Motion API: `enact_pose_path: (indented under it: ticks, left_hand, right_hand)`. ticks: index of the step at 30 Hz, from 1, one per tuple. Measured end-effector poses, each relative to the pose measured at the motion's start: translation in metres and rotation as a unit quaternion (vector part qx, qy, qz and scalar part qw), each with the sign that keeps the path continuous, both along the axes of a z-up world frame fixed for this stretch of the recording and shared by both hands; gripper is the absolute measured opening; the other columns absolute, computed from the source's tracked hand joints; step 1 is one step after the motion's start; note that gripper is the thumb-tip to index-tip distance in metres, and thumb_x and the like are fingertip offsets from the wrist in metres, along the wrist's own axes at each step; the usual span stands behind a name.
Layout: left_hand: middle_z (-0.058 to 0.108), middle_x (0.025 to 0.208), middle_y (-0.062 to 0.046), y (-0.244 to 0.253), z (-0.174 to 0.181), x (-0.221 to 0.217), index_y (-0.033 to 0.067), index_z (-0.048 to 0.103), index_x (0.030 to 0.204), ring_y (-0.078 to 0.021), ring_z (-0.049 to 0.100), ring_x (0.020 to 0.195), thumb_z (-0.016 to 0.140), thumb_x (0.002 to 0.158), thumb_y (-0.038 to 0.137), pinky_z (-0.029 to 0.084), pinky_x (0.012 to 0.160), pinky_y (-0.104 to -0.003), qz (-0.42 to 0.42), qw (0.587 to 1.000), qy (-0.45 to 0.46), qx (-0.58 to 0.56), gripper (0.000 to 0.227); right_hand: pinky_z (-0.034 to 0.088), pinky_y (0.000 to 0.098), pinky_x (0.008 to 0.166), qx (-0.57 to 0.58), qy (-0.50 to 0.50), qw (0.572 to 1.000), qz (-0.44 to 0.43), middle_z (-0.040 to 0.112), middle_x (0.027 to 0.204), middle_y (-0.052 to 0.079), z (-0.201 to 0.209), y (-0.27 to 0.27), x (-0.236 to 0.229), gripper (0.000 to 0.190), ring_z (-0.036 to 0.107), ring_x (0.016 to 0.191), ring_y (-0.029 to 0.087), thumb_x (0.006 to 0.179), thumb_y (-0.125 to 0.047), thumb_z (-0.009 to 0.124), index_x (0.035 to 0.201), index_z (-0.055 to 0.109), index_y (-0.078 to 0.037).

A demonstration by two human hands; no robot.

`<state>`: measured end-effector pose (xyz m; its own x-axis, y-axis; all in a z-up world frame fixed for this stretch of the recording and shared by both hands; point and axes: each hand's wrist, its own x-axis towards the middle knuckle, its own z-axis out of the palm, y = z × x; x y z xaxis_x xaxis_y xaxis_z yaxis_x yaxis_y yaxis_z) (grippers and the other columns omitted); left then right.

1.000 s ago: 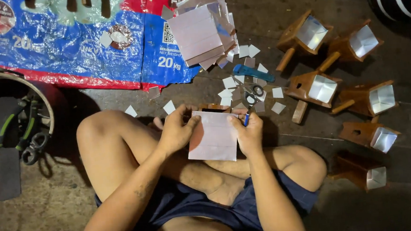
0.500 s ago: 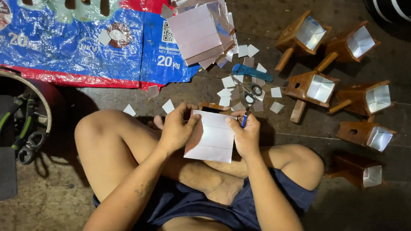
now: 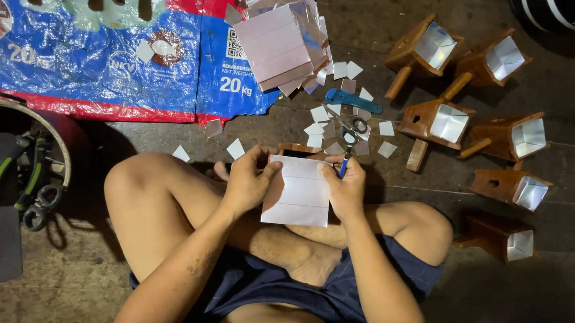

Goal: Marking and cutting reflective sheets to size using a pen and scissors on a workshop floor.

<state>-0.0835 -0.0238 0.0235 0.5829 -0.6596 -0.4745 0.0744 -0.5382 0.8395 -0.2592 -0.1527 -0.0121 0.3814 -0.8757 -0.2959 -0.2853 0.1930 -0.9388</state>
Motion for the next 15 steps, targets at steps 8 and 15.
enact_pose_path:
  ticks: [8, 15]
  left_hand:
    - [0.076, 0.095, -0.021, 0.0001, 0.0026, 0.0002, 0.0050, 0.072, 0.115, -0.0386, 0.074, 0.097, 0.074, 0.090, 0.016, 0.058, 0.083, -0.049, 0.000, 1.000, 0.001, -0.005, 0.028]
    - [0.076, 0.095, -0.021, 0.0004, 0.0001, -0.0019, 0.0043, 0.073, 0.115, -0.0374, 0.074, 0.096, 0.074, 0.089, 0.014, 0.059, 0.082, -0.047, 0.002, 1.000, -0.002, -0.016, 0.027]
  right_hand:
    - [0.056, 0.0219, 0.064, -0.008, 0.008, 1.000, -0.004, 0.065, 0.077, 0.002, -0.0049, 0.0001, -0.0057, 0.017, 0.063, 0.067, 0.005, 0.081, -0.004, 0.084, 0.094, 0.073, -0.003]
    - [0.057, 0.0206, 0.065, -0.013, -0.007, 1.000, -0.008, 0.060, 0.080, 0.001, 0.0028, 0.0009, 0.0038, 0.023, 0.063, 0.067, 0.004, 0.081, -0.007, 0.086, 0.096, 0.070, -0.003]
